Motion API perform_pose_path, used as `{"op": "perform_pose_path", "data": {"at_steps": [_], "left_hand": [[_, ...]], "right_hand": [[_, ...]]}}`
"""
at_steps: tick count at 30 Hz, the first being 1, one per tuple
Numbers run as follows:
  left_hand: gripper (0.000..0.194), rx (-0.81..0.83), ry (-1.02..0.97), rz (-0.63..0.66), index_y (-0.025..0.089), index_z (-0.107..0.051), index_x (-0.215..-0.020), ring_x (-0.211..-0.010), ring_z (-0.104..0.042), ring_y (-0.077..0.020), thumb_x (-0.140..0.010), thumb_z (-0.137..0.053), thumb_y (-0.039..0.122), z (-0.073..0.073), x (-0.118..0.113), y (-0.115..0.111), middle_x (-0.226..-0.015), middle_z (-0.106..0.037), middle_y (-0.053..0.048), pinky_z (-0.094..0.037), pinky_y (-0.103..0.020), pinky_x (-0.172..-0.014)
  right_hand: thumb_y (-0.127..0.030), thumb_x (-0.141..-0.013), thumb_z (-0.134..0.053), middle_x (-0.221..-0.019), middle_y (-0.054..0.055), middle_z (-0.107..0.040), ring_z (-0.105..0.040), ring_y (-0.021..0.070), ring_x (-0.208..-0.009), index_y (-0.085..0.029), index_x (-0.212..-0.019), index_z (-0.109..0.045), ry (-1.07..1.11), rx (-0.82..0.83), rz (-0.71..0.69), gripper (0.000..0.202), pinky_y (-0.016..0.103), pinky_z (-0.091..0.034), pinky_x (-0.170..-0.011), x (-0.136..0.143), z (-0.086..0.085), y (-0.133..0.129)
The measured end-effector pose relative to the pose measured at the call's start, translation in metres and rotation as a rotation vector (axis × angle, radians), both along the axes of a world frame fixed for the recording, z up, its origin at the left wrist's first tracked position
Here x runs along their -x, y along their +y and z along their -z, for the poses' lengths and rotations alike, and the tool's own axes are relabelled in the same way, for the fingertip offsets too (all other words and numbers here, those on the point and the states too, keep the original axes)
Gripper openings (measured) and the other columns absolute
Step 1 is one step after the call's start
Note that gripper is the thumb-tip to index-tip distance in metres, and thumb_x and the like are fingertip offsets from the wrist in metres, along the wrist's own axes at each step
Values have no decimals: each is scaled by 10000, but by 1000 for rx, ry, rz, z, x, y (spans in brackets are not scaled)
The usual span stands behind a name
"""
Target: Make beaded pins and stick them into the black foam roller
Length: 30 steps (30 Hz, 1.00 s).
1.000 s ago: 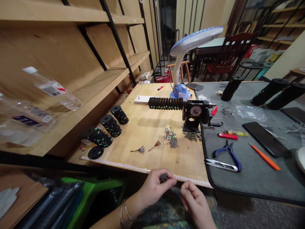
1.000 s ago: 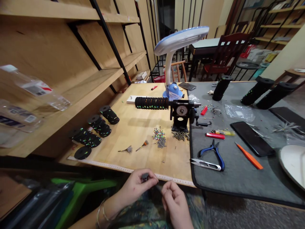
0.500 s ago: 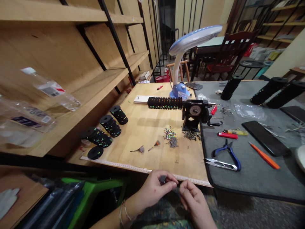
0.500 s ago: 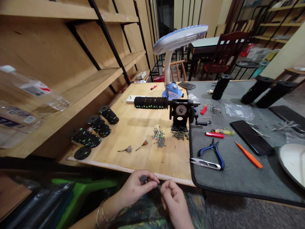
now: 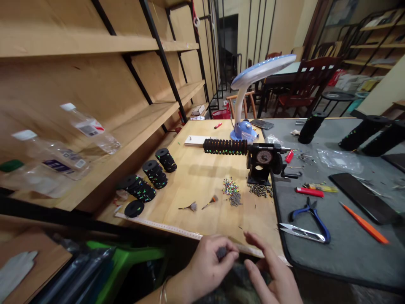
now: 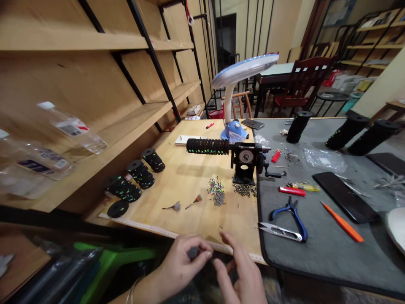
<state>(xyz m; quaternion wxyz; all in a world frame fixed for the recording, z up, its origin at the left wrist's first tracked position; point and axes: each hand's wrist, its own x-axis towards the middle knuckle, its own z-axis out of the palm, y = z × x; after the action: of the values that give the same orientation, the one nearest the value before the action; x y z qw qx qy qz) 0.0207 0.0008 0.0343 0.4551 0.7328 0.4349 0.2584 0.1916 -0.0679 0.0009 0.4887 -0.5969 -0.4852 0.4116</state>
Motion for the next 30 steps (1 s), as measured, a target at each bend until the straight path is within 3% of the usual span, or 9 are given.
{"op": "perform_pose_path", "data": {"at_steps": [3,7,11,14,18,21,24,27,30], "left_hand": [[126,-122,31,55,176,-709,-777,-708,-656,-172,-794,-588,144,-4,1,0,-756,-722,-53,-460,-236,-678],[124,-164,47,21,168,-704,-741,-674,-651,-160,-772,-591,129,-3,3,2,-723,-714,-50,-451,-222,-648],[123,-136,72,-32,155,-705,-710,-668,-649,-152,-758,-597,123,0,2,4,-696,-708,-42,-442,-211,-649],[123,-121,97,-8,149,-707,-705,-679,-642,-157,-765,-600,142,-2,-1,6,-698,-705,-46,-432,-214,-647],[134,3,63,-52,140,-704,-703,-662,-611,-155,-777,-604,189,-9,-1,11,-682,-684,-43,-421,-218,-623],[166,148,2,-147,126,-677,-688,-596,-541,-140,-772,-614,255,-16,2,17,-614,-616,-24,-395,-223,-567],[178,247,-62,-185,124,-645,-667,-572,-497,-129,-741,-640,285,-20,5,21,-581,-563,-4,-385,-225,-556],[174,257,-79,-187,126,-636,-651,-568,-485,-124,-727,-655,281,-23,5,20,-576,-550,2,-381,-225,-553],[181,236,-85,-171,125,-649,-646,-560,-489,-125,-744,-647,277,-24,3,15,-577,-566,-8,-380,-224,-540]], "right_hand": [[-487,-795,-664,-1056,134,-719,-677,268,-870,-252,-1180,-635,197,31,-149,452,343,-541,-736,11,6,10],[-593,-854,-532,-603,12,-614,-552,156,-519,-186,-1046,-631,265,119,-293,460,246,-451,-507,20,25,18],[-543,-874,-534,-590,-22,-539,-486,124,-535,-179,-776,-611,136,61,-272,384,221,-410,-531,19,40,19],[-505,-895,-511,-628,-5,-575,-527,138,-577,-182,-729,-590,48,5,-250,372,220,-438,-559,18,41,20],[-424,-916,-502,-695,37,-679,-634,174,-635,-191,-827,-646,-131,-75,-175,288,231,-506,-601,8,27,20],[-355,-878,-576,-945,95,-735,-691,228,-838,-215,-1027,-668,-366,-241,15,224,260,-543,-689,-11,8,16],[-318,-858,-603,-1033,94,-727,-693,227,-816,-240,-1119,-643,-499,-337,150,275,271,-548,-680,-28,-13,9],[-311,-863,-601,-1149,108,-688,-687,189,-708,-246,-1206,-594,-408,-305,215,349,255,-541,-603,-28,-29,6],[-348,-871,-606,-1292,122,-610,-688,222,-877,-268,-1259,-553,-77,-185,136,399,235,-530,-557,-9,-34,10]]}}
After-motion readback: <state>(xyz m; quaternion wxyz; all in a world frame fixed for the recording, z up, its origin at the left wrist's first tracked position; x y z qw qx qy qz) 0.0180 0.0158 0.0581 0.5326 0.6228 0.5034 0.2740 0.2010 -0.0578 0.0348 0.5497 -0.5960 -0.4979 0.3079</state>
